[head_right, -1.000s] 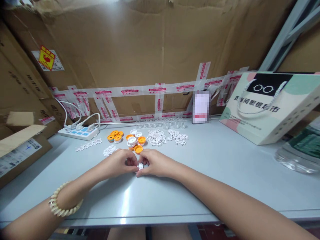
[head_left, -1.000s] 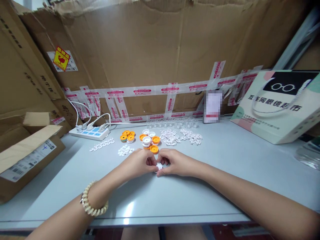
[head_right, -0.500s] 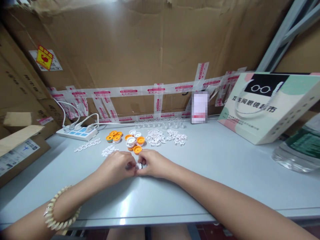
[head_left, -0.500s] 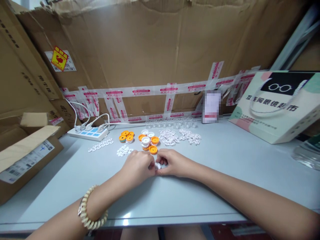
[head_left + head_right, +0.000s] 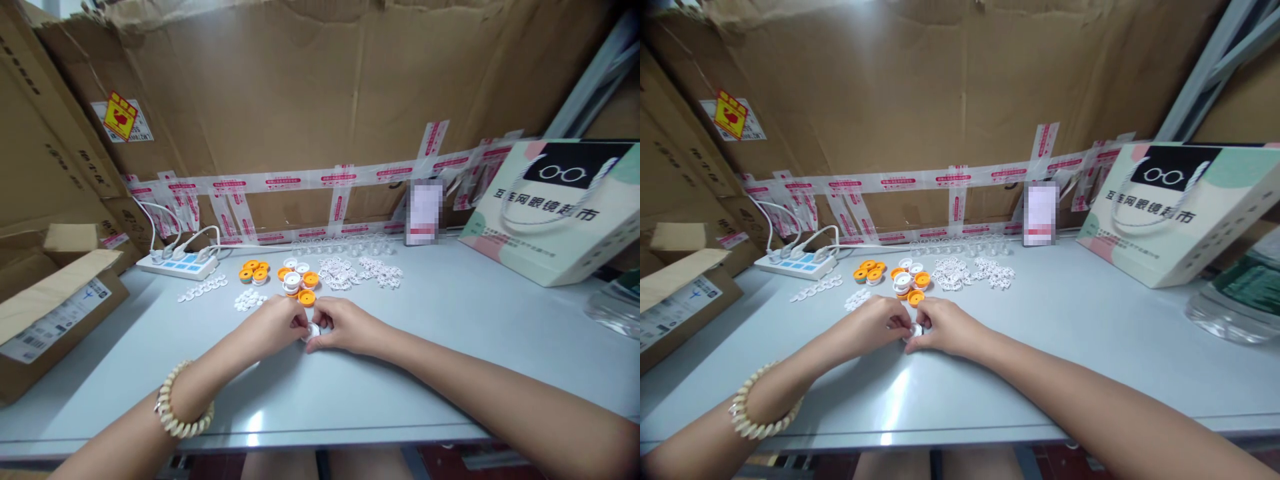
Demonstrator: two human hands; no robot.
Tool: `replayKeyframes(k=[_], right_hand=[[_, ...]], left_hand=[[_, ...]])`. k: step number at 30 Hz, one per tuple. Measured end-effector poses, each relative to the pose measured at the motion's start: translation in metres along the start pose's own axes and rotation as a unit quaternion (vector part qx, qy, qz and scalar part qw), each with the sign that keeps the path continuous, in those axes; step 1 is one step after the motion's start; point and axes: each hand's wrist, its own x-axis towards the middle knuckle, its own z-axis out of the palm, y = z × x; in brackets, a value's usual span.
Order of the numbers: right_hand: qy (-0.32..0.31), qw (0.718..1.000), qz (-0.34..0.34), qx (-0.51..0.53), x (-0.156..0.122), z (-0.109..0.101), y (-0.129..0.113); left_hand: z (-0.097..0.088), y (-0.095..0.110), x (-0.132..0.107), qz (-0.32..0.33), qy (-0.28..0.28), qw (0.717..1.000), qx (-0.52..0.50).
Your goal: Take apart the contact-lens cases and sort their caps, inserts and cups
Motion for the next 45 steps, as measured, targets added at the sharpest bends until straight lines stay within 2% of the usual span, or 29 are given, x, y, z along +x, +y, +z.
replayKeyframes(k=[9, 15, 19, 22, 25, 28, 32, 41, 45], right_hand=[[0.017, 1.0, 0.0, -0.015, 0.0, 0.0, 0.0], [0.017, 1.0, 0.009, -0.005, 0.0, -0.001, -0.001], [0.01, 1.0, 0.019, 0.005, -0.001, -0.001, 0.0], [0.004, 1.0, 0.028, 0.011, -0.001, -0.002, -0.001], [0.002, 0.999, 0.034, 0.005, -0.002, -0.004, -0.002], [-0.003, 0.999, 0.036, 0.002, -0.002, -0.005, -0.003], [-0.007, 0.999, 0.036, 0.002, -0.001, -0.007, -0.003], [-0.007, 0.999, 0.036, 0.001, -0.002, -0.007, -0.003], [-0.008, 0.999, 0.032, 0.007, -0.002, -0.008, -0.004]], left_hand=[[0.001, 0.002, 0.0, 0.054, -0.013, 0.994, 0.097], [0.006, -0.003, -0.002, 0.1, 0.016, 0.99, 0.101], [0.0, 0.0, -0.002, 0.08, 0.032, 0.992, 0.088], [-0.02, -0.006, -0.004, 0.059, 0.066, 0.993, 0.081], [-0.044, -0.027, -0.004, 0.004, 0.093, 0.988, 0.124], [-0.055, -0.052, -0.004, -0.051, 0.069, 0.98, 0.18], [-0.052, -0.066, -0.002, -0.078, 0.041, 0.977, 0.195], [-0.046, -0.07, 0.001, -0.099, 0.049, 0.966, 0.234], [-0.052, -0.068, -0.002, -0.098, 0.034, 0.976, 0.191]])
